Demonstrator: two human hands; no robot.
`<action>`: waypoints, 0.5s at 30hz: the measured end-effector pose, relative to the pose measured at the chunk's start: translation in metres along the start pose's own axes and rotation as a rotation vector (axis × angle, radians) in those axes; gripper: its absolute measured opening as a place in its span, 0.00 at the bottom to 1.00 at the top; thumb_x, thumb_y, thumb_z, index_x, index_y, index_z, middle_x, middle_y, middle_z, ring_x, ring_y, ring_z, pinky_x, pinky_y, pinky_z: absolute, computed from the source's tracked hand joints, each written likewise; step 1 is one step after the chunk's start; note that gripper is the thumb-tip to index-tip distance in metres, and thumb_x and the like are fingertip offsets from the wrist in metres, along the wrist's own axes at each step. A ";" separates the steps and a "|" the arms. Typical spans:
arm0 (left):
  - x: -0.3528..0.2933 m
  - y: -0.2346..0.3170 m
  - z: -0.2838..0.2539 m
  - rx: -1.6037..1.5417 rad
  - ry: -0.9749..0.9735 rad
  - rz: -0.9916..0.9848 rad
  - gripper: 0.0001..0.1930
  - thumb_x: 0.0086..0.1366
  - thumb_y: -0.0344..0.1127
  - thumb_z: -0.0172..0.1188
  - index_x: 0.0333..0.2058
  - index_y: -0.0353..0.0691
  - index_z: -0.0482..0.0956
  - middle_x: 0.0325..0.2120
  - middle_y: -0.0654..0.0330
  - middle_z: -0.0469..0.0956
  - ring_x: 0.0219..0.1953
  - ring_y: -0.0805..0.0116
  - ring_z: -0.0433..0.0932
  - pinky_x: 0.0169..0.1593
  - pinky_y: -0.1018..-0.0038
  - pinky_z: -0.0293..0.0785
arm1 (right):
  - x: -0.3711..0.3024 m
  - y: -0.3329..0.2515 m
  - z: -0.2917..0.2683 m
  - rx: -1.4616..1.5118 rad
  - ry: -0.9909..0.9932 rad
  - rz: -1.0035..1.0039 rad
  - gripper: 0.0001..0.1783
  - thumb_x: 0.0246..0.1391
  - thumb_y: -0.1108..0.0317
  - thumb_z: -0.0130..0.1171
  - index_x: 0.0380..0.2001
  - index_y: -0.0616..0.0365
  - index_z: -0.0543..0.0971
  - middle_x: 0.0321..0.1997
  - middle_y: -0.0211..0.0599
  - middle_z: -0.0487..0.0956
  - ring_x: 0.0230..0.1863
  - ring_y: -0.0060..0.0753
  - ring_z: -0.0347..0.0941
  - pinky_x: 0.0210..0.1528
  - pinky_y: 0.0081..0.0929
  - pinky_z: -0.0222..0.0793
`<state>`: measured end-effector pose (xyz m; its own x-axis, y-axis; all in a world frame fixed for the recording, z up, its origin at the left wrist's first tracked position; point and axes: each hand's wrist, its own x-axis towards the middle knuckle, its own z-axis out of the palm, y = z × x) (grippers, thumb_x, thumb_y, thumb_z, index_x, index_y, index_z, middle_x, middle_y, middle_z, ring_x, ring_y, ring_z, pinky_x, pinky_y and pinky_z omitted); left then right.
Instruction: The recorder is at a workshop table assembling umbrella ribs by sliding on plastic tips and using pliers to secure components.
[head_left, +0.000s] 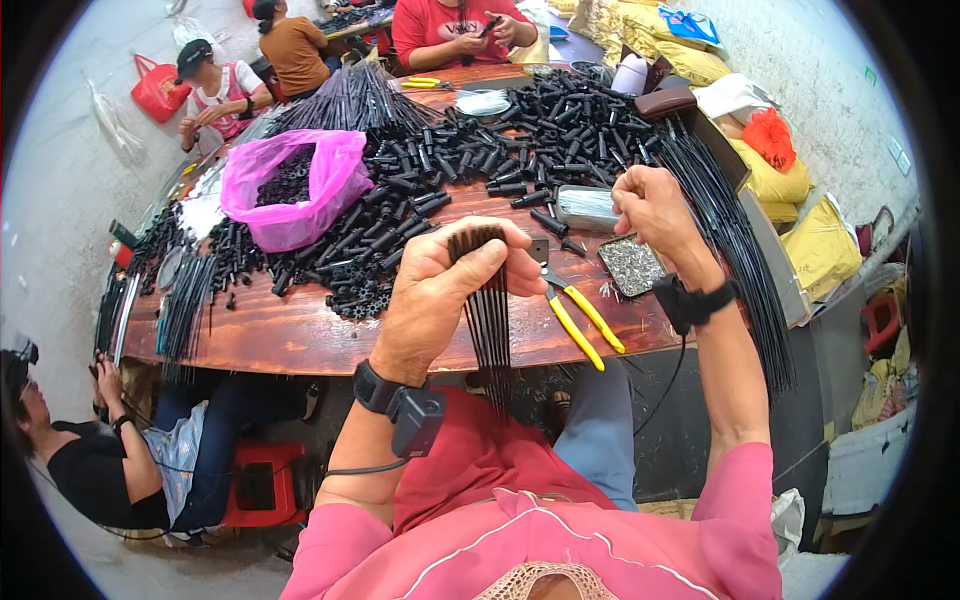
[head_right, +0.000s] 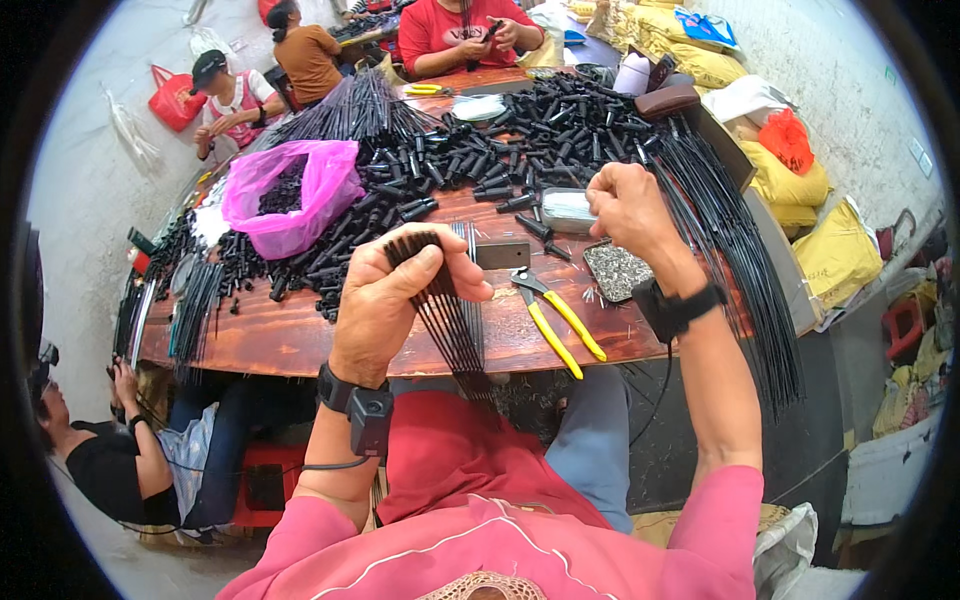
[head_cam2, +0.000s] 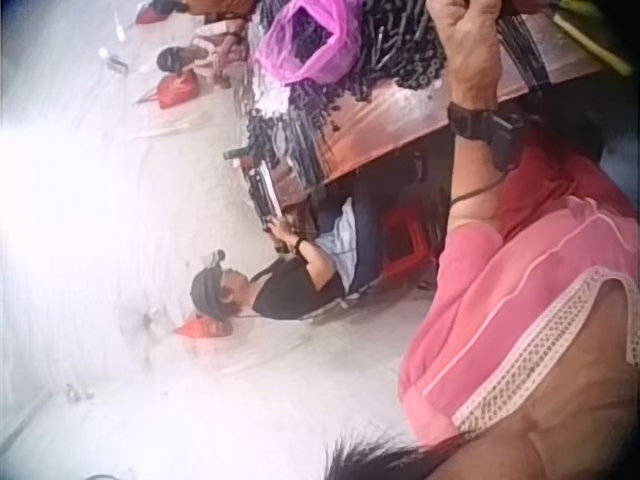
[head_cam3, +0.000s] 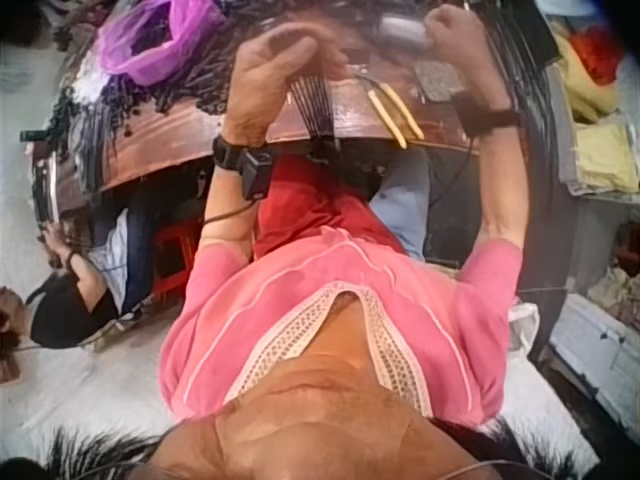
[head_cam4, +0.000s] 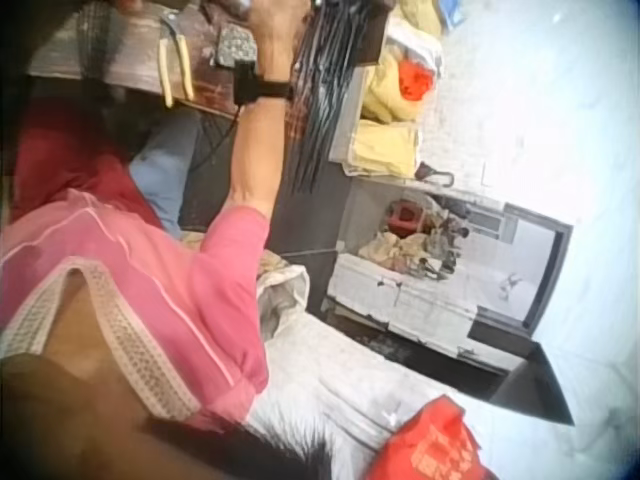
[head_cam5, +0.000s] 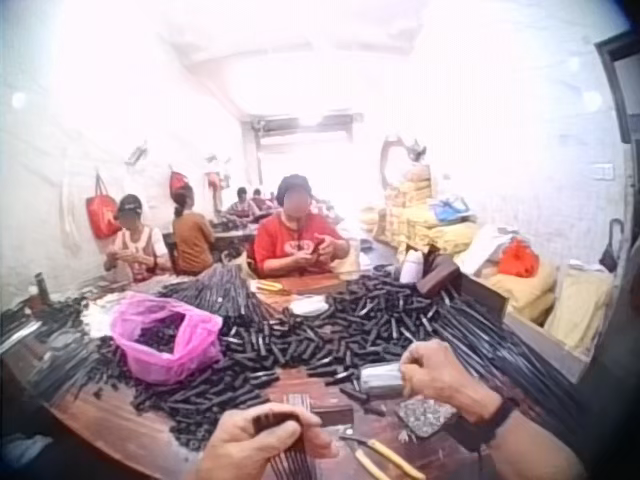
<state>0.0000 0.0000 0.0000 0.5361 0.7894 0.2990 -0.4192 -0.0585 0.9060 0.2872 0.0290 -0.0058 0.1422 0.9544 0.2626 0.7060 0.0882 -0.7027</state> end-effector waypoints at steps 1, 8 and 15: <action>0.002 -0.003 0.003 0.001 -0.012 0.000 0.12 0.70 0.34 0.52 0.44 0.31 0.76 0.32 0.51 0.81 0.37 0.59 0.83 0.44 0.66 0.80 | -0.015 -0.019 -0.008 0.110 -0.052 0.009 0.06 0.51 0.75 0.57 0.32 0.62 0.82 0.23 0.35 0.82 0.22 0.28 0.80 0.23 0.24 0.72; -0.006 0.000 0.009 0.050 -0.011 0.031 0.12 0.70 0.34 0.51 0.43 0.31 0.76 0.32 0.51 0.81 0.36 0.58 0.83 0.44 0.64 0.81 | -0.080 -0.090 -0.011 0.037 0.001 -0.722 0.10 0.50 0.77 0.57 0.36 0.56 0.81 0.25 0.41 0.78 0.27 0.38 0.77 0.28 0.31 0.71; -0.008 -0.003 0.009 0.066 -0.008 0.035 0.12 0.69 0.34 0.52 0.44 0.31 0.76 0.32 0.51 0.81 0.36 0.57 0.83 0.45 0.64 0.81 | -0.088 -0.099 -0.013 -0.313 0.011 -0.700 0.19 0.48 0.74 0.55 0.45 0.46 0.79 0.25 0.40 0.73 0.28 0.46 0.74 0.29 0.41 0.70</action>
<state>0.0040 -0.0116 -0.0025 0.5283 0.7812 0.3326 -0.3881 -0.1263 0.9129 0.2136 -0.0673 0.0497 -0.4047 0.7027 0.5852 0.7972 0.5846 -0.1506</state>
